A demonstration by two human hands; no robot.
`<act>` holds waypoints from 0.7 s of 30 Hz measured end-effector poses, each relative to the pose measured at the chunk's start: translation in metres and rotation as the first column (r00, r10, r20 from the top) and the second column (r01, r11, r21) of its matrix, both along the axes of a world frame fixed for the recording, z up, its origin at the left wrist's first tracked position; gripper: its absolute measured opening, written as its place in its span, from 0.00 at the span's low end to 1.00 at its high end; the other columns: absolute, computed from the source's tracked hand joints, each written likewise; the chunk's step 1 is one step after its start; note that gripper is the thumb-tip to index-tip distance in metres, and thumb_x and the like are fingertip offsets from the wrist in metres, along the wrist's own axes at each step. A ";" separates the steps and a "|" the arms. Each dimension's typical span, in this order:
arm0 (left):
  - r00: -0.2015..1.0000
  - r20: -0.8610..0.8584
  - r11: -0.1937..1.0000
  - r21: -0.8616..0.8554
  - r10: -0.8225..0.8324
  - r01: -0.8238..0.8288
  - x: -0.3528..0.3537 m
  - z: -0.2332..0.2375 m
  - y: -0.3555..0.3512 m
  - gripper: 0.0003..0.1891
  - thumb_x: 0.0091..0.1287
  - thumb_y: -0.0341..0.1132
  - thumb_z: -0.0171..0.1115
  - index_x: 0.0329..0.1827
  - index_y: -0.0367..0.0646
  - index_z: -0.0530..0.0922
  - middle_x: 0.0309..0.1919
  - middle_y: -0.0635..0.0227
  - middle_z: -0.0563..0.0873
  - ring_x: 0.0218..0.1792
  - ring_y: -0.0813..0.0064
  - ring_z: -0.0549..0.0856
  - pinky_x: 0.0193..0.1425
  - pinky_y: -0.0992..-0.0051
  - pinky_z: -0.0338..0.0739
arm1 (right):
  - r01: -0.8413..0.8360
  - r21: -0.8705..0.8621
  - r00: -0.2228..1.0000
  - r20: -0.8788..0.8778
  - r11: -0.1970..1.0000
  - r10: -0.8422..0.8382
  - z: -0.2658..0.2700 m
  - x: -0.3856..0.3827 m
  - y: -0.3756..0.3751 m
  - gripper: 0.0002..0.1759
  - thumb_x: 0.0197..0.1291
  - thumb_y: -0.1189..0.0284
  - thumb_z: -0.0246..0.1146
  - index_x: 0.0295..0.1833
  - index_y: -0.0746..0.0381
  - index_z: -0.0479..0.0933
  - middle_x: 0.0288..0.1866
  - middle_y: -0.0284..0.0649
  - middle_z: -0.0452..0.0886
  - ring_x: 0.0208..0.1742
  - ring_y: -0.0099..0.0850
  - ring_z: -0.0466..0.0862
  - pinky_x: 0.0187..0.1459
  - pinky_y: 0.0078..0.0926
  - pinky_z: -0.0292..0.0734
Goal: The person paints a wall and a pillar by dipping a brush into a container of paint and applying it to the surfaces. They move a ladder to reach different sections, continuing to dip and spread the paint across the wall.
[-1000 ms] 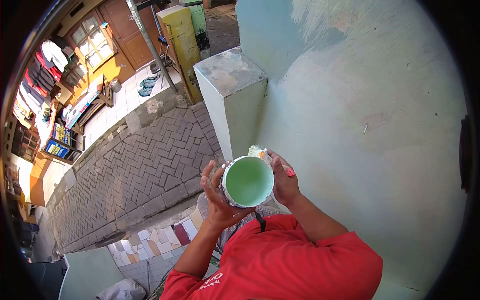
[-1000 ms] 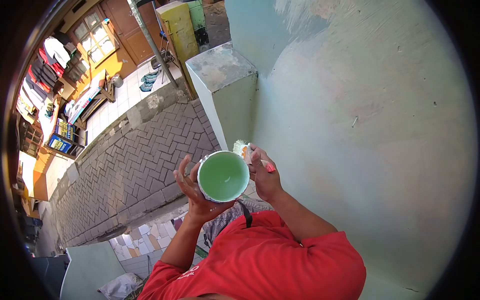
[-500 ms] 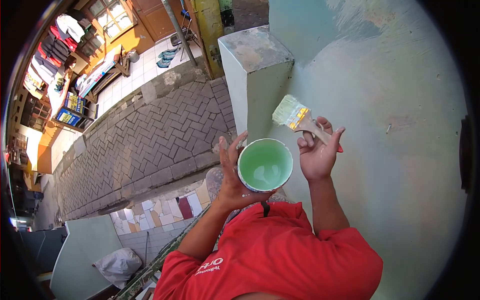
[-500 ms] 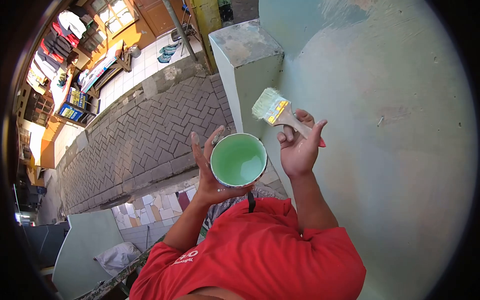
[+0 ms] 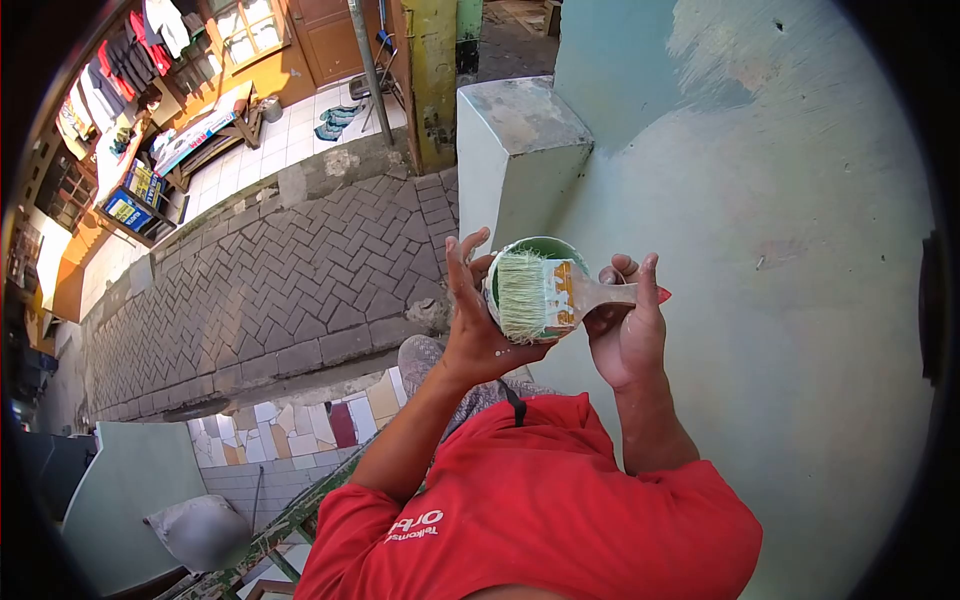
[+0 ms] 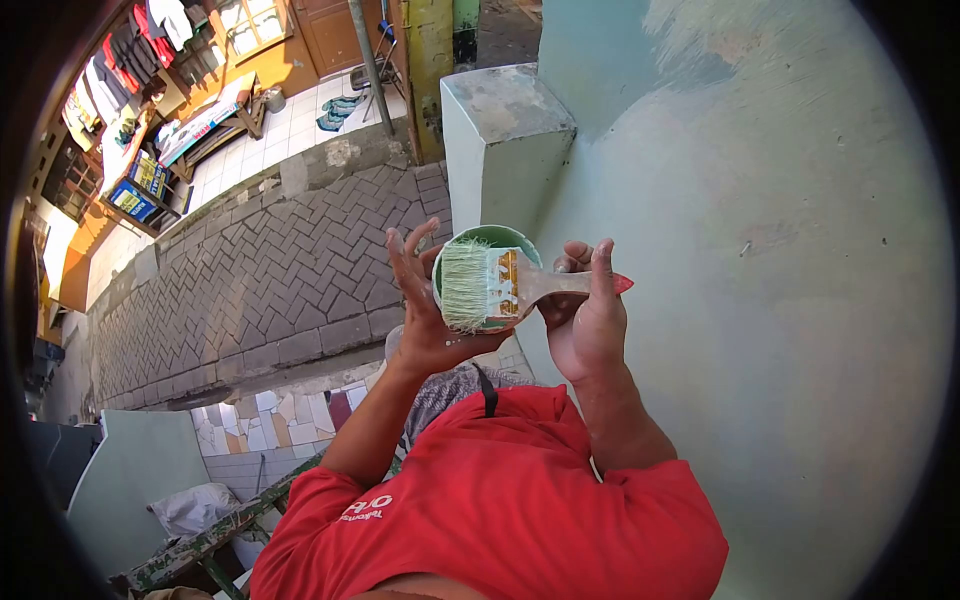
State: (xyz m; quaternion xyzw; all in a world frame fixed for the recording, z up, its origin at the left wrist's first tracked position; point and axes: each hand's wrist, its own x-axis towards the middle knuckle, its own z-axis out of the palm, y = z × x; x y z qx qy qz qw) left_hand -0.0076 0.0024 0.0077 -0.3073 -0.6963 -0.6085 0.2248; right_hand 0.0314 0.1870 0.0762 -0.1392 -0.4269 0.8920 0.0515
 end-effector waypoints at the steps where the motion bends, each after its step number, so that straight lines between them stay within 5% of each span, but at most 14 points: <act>1: 1.000 0.005 1.000 0.019 -0.017 0.017 0.000 0.000 0.000 0.84 0.39 0.37 0.91 0.84 0.44 0.22 0.79 0.42 0.54 0.65 0.49 0.77 0.69 0.52 0.74 | 0.004 0.007 1.000 -0.006 1.000 -0.004 0.000 0.001 0.001 0.29 0.73 0.39 0.59 0.56 0.55 0.75 0.38 0.28 0.76 0.37 0.20 0.76 0.40 0.21 0.69; 9: 0.998 0.002 0.997 0.053 -0.060 0.060 0.001 0.004 0.000 0.85 0.40 0.38 0.91 0.84 0.46 0.20 0.79 0.41 0.53 0.67 0.49 0.76 0.71 0.52 0.73 | -0.072 -0.010 0.980 -0.188 0.997 0.069 0.005 0.010 0.008 0.44 0.64 0.37 0.68 0.72 0.56 0.67 0.55 0.31 0.74 0.45 0.20 0.78 0.47 0.21 0.76; 11: 0.999 -0.009 0.998 0.041 -0.048 0.048 -0.001 0.005 -0.002 0.85 0.40 0.38 0.91 0.84 0.46 0.20 0.79 0.40 0.52 0.67 0.50 0.76 0.71 0.52 0.73 | -0.067 -0.019 0.977 -0.203 0.998 0.061 0.009 0.009 0.013 0.38 0.68 0.40 0.66 0.69 0.57 0.70 0.52 0.32 0.76 0.41 0.21 0.78 0.44 0.23 0.76; 14: 0.999 0.008 0.998 0.049 -0.034 0.034 -0.003 0.003 -0.004 0.85 0.39 0.38 0.92 0.84 0.46 0.20 0.79 0.40 0.53 0.67 0.50 0.76 0.71 0.52 0.73 | 0.054 0.137 0.988 -0.150 0.989 -0.033 0.007 0.009 0.015 0.22 0.79 0.50 0.58 0.47 0.59 0.79 0.38 0.34 0.79 0.32 0.23 0.76 0.38 0.25 0.72; 21: 0.999 0.000 0.997 0.072 -0.032 0.032 -0.005 0.008 -0.008 0.85 0.40 0.39 0.91 0.84 0.46 0.20 0.79 0.40 0.52 0.66 0.51 0.76 0.70 0.52 0.74 | 0.093 0.098 0.979 -0.192 0.991 -0.073 0.005 0.008 0.001 0.22 0.79 0.51 0.59 0.45 0.61 0.80 0.39 0.35 0.80 0.30 0.23 0.76 0.36 0.26 0.73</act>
